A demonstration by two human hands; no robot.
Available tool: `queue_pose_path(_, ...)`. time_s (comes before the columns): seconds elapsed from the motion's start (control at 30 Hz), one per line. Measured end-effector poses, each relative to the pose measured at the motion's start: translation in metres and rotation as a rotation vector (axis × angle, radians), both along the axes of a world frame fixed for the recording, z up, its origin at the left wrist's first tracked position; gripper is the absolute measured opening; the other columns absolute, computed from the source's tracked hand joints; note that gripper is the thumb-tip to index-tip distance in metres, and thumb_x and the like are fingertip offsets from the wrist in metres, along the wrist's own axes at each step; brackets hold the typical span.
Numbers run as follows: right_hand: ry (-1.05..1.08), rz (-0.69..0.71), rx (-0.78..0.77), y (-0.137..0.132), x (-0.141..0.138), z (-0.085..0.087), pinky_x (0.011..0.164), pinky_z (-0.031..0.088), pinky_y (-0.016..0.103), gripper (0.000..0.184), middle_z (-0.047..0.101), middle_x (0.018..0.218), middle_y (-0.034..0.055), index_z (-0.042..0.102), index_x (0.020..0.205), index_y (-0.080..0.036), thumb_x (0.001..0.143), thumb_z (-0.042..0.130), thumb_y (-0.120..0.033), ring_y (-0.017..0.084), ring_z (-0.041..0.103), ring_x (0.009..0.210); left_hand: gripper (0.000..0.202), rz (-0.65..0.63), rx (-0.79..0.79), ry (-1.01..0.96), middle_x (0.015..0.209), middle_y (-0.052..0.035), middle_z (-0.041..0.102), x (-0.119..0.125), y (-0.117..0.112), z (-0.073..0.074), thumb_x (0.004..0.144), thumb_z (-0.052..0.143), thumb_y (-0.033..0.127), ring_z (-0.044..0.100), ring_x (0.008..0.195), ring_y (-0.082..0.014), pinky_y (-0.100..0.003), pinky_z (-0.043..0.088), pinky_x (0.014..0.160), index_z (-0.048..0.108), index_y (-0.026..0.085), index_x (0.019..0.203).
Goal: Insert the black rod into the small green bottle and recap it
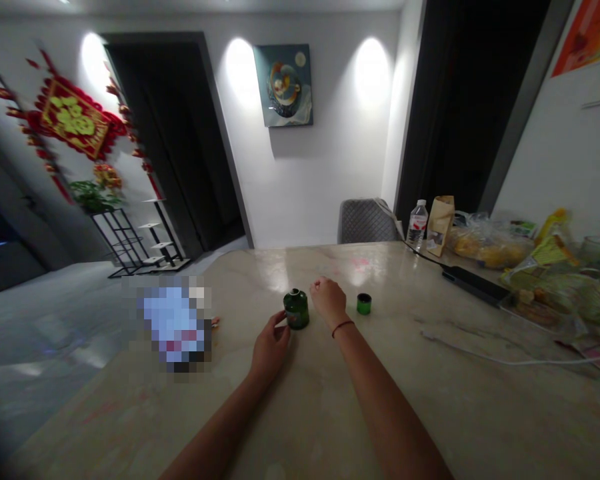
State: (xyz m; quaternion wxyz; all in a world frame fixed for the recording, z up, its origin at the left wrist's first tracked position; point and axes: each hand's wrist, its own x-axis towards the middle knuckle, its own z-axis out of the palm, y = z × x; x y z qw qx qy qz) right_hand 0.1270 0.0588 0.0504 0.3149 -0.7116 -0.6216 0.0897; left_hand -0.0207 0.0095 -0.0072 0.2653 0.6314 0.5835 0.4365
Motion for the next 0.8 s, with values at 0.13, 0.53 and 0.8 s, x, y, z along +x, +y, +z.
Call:
queue_pose_path(0.13, -0.237, 0.013, -0.153, -0.001, 0.001, -0.015, 0.071, 0.043, 0.029, 0.029, 0.063, 0.1, 0.0144, 0.064, 0.095, -0.014, 0.076, 0.049, -0.03, 0.024, 0.059, 0.092, 0.037, 0.002, -0.01, 0.008, 0.104, -0.0058, 0.065, 0.0, -0.001, 0.002, 0.077, 0.047, 0.019, 0.063, 0.087, -0.0142, -0.026, 0.045, 0.078, 0.048, 0.02, 0.114)
queue_pose_path(0.53, -0.35, 0.032, -0.296, -0.008, 0.002, -0.012, 0.074, 0.047, 0.033, 0.031, 0.063, 0.101, 0.0185, 0.064, 0.097, -0.01, 0.077, 0.041, -0.005, 0.025, 0.06, 0.096, 0.038, -0.001, -0.004, -0.005, 0.108, -0.0065, 0.063, 0.0, 0.001, 0.0, 0.077, 0.049, 0.019, 0.062, 0.09, -0.015, -0.027, 0.045, 0.081, 0.049, 0.02, 0.115)
queue_pose_path(0.8, -0.323, 0.078, -0.328, -0.011, 0.003, -0.013, 0.073, 0.049, 0.033, 0.031, 0.063, 0.102, 0.0201, 0.064, 0.098, -0.01, 0.068, 0.057, -0.013, 0.027, 0.061, 0.095, 0.038, 0.017, -0.012, 0.03, 0.107, -0.0056, 0.064, 0.0, -0.001, 0.003, 0.076, 0.047, 0.017, 0.063, 0.088, -0.0138, -0.026, 0.045, 0.079, 0.048, 0.02, 0.115)
